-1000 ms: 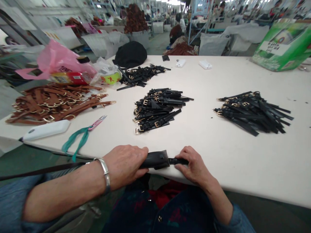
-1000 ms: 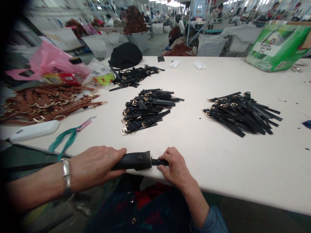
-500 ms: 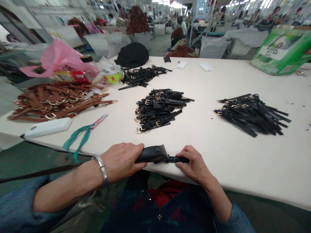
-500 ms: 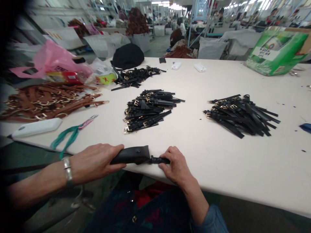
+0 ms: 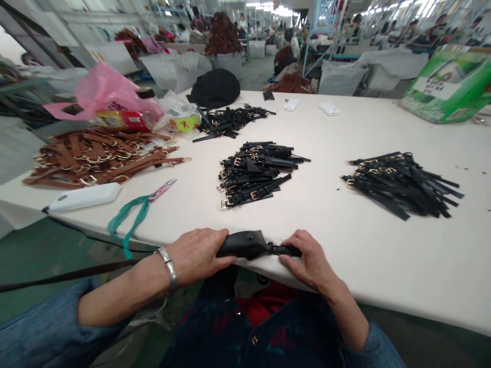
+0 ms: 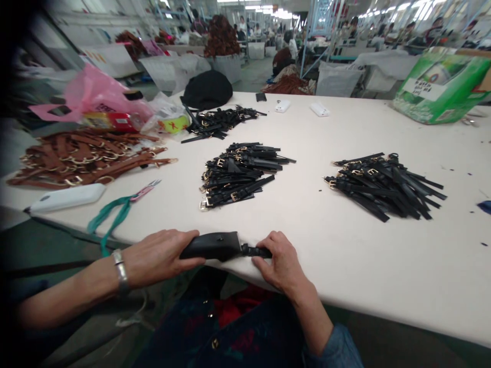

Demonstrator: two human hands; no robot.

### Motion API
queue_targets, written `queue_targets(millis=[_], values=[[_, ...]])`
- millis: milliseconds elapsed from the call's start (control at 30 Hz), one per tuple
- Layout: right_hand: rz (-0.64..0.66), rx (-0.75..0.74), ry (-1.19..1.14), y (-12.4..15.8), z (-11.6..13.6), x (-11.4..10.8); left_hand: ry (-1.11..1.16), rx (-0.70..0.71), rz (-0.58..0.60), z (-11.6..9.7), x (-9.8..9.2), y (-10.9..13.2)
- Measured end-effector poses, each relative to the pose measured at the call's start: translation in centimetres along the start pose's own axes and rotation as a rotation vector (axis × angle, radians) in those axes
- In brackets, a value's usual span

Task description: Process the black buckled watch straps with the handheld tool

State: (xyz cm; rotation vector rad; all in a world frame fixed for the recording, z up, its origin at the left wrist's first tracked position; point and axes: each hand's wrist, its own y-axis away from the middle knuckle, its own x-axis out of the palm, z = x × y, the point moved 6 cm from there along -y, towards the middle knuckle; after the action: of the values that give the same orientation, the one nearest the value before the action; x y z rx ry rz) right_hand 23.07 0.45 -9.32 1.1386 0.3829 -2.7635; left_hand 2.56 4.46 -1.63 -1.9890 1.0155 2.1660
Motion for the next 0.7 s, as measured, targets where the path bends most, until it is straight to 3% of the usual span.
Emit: queue_targets(millis=[300,500,700], values=[[0.027,0.019,0.065,-0.2,0.5,0.1,0.034,-0.040,-0.064,0.0,0.6,0.1],[0.020,0.072,0.165,0.4,1.8,0.0,0.062,-0.081,-0.098,2.2,0.3,0.3],[-0.103,-0.169,0.191,-0.2,2.8,-0.1,0.074,-0.104,-0.127,3.1,-1.5,1.6]])
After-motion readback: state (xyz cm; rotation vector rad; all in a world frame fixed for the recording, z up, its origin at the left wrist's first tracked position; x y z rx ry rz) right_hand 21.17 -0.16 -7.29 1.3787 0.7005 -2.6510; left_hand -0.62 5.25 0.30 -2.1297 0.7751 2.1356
